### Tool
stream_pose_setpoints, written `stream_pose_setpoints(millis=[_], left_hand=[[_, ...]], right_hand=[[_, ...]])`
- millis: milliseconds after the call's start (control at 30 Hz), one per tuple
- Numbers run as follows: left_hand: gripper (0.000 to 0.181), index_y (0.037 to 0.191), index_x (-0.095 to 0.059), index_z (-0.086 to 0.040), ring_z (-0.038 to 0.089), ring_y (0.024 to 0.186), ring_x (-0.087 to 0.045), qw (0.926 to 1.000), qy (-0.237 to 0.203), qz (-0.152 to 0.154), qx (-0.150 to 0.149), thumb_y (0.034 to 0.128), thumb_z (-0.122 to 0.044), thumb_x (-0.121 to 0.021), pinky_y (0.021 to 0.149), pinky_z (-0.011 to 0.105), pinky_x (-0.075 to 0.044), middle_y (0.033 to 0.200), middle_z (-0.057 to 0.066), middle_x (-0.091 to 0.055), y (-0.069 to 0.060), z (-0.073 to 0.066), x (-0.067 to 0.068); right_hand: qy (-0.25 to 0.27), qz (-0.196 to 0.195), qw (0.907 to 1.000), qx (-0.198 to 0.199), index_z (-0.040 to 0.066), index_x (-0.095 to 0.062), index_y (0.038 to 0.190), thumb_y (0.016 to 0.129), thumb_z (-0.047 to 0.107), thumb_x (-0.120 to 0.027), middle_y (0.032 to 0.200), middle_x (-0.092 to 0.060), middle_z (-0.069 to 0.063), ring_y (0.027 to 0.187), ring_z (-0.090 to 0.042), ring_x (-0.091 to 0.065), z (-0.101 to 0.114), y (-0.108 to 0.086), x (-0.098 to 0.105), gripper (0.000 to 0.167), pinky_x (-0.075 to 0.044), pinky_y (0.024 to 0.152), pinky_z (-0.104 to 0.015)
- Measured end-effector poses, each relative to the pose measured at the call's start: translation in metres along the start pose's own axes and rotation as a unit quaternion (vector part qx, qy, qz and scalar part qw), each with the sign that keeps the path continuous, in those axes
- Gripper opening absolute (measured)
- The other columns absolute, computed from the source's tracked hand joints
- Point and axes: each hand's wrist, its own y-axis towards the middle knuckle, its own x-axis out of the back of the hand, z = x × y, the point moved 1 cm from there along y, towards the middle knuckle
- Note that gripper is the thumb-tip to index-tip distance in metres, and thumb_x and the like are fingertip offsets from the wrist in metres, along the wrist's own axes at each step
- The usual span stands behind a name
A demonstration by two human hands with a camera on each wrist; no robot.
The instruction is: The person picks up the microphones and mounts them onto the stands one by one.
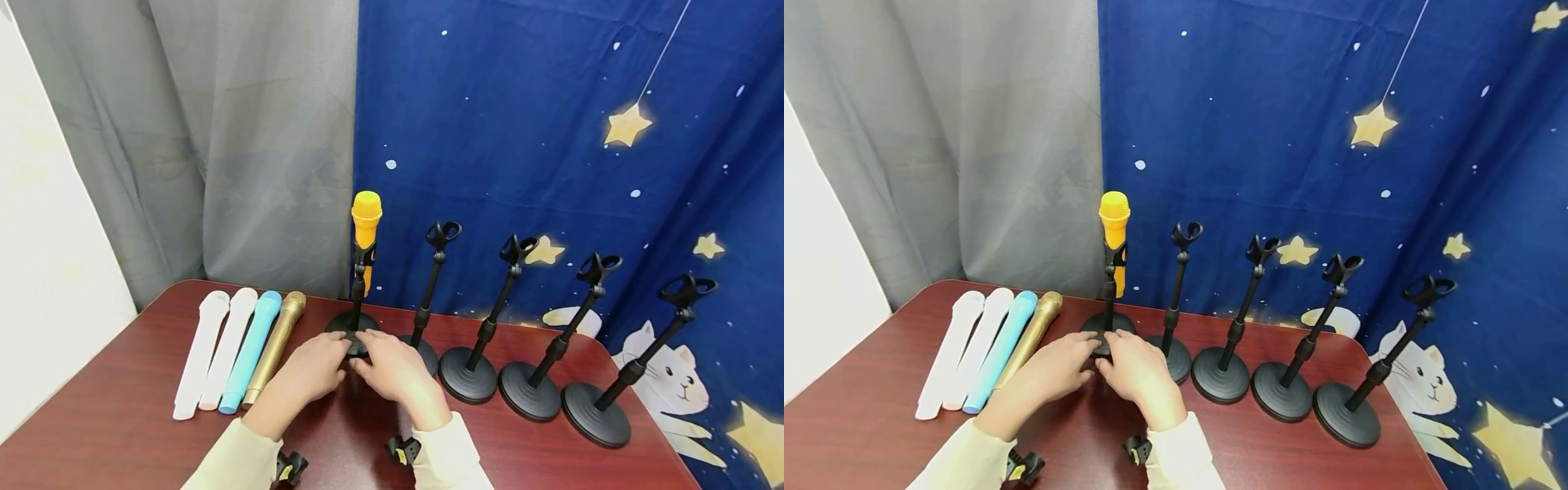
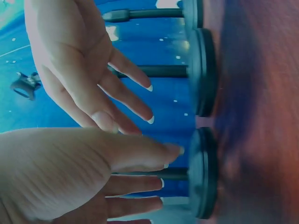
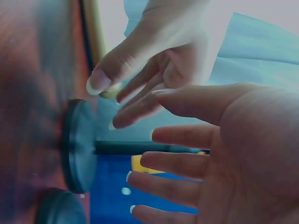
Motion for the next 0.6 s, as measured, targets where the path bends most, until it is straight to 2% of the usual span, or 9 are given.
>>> stream_pose_setpoints(millis=[67,133,300,500,600], left_hand=[[0.032,0.110,-0.071,0.001,0.036,0.106,-0.068,0.9996,0.006,-0.027,0.003,0.0802,-0.006,-0.081,0.085,0.049,-0.059,0.118,0.018,-0.069,-0.001,-0.002,0.005],[0.032,0.110,-0.072,-0.001,0.033,0.099,-0.069,0.9991,0.007,-0.041,0.010,0.0808,-0.007,-0.082,0.077,0.046,-0.059,0.111,0.014,-0.069,-0.003,-0.004,0.011],[0.033,0.112,-0.073,-0.003,0.028,0.098,-0.070,0.9959,0.009,-0.090,-0.001,0.0810,-0.010,-0.082,0.077,0.043,-0.059,0.112,0.011,-0.070,-0.005,-0.006,0.024],[0.026,0.107,-0.075,-0.008,0.023,0.091,-0.071,0.9842,-0.009,-0.176,-0.014,0.0816,-0.009,-0.082,0.072,0.038,-0.058,0.106,0.006,-0.070,-0.006,-0.008,0.032],[0.024,0.105,-0.075,-0.009,0.023,0.092,-0.071,0.9811,-0.018,-0.192,-0.009,0.0823,-0.011,-0.082,0.076,0.040,-0.058,0.105,0.006,-0.070,-0.007,-0.007,0.035]], right_hand=[[0.007,-0.014,0.9998,0.009,0.015,-0.058,0.142,0.099,0.034,-0.065,0.144,-0.061,-0.004,0.130,-0.022,-0.061,0.000,-0.003,0.007,0.048,-0.052,0.104,-0.047],[0.015,-0.030,0.9993,0.015,0.016,-0.058,0.143,0.099,0.033,-0.065,0.142,-0.063,-0.003,0.128,-0.021,-0.062,0.000,-0.007,0.014,0.048,-0.053,0.102,-0.047],[0.033,-0.070,0.9969,0.016,0.018,-0.057,0.143,0.099,0.034,-0.065,0.141,-0.063,-0.002,0.127,-0.021,-0.063,-0.002,-0.017,0.031,0.047,-0.055,0.099,-0.049],[0.040,-0.097,0.9944,0.006,0.020,-0.054,0.147,0.099,0.036,-0.065,0.147,-0.059,-0.003,0.133,-0.024,-0.059,-0.004,-0.028,0.046,0.052,-0.052,0.104,-0.050],[0.046,-0.113,0.9925,0.006,0.020,-0.053,0.147,0.099,0.036,-0.065,0.148,-0.058,-0.003,0.134,-0.024,-0.059,-0.006,-0.033,0.052,0.052,-0.052,0.105,-0.050]])
